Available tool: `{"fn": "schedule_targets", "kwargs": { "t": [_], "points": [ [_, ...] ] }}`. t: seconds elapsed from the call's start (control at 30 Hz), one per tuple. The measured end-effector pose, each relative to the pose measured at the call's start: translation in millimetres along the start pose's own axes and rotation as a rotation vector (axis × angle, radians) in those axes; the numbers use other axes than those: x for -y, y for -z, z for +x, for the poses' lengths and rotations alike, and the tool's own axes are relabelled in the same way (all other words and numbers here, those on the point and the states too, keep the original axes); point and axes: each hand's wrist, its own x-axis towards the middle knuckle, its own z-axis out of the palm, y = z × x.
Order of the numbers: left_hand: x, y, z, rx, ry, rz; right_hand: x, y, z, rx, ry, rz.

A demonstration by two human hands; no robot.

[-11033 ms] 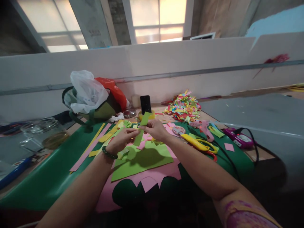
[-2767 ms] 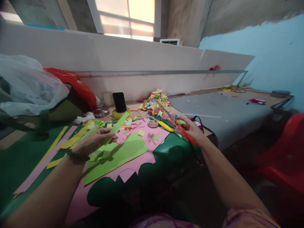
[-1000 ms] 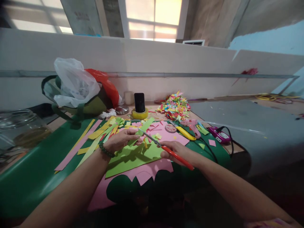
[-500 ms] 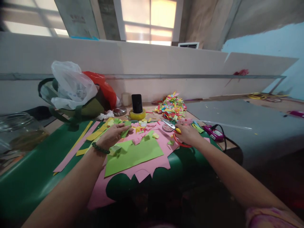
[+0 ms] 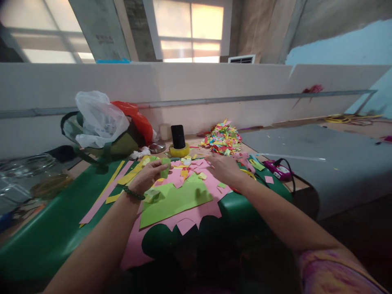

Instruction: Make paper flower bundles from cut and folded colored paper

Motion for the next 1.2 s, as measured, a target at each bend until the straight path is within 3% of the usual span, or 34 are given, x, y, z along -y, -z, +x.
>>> {"fn": "schedule_targets", "kwargs": {
  "t": [0.1,0.2,0.33,0.43,0.57,0.7,0.77,0.83,0.9,0.97,1.07,1.2],
  "points": [
    [1.1,-3.2,-1.4,0.003,-0.057,0.067,39.8,-9.3,34.6,-0.021,0.156,0.329],
    [2.7,-4.6,-2.1,-0.019,-0.127,0.121,67.8,-30.0,62.5,-0.003,0.175,0.635],
    [4.7,-2.5,-1.3,-0.037,-0.137,0.146,69.8,-57.5,78.0,-0.034,0.13,0.842],
    [4.7,3.5,2.0,-0.056,-0.107,0.162,49.3,-58.9,82.1,-0.118,0.116,0.814],
    [7.2,14.7,12.4,-0.227,-0.197,0.199,18.7,-27.1,79.9,-0.413,0.025,0.612],
    [19.3,16.6,20.3,-0.274,-0.239,0.313,18.1,2.0,41.7,-0.632,0.083,0.37],
    [27.4,13.3,20.9,-0.249,-0.235,0.402,28.4,-3.5,9.1,-0.579,0.236,0.216],
    [33.0,9.7,20.2,-0.21,-0.215,0.495,38.6,-22.6,-23.1,-0.383,0.436,0.075],
    [32.8,7.0,18.4,-0.186,-0.202,0.584,44.4,-46.6,-47.0,-0.22,0.536,-0.006],
    [25.1,4.3,14.5,-0.194,-0.214,0.654,45.2,-65.9,-59.7,-0.121,0.519,-0.027],
    [4.7,-5.8,-0.2,-0.159,-0.28,0.815,42.2,-76.8,-62.3,-0.102,0.409,0.007],
    [-9.8,-32.1,-38.5,0.161,-0.38,1.275,40.7,-71.9,-58.3,-0.155,0.273,0.17]
  ]
}}
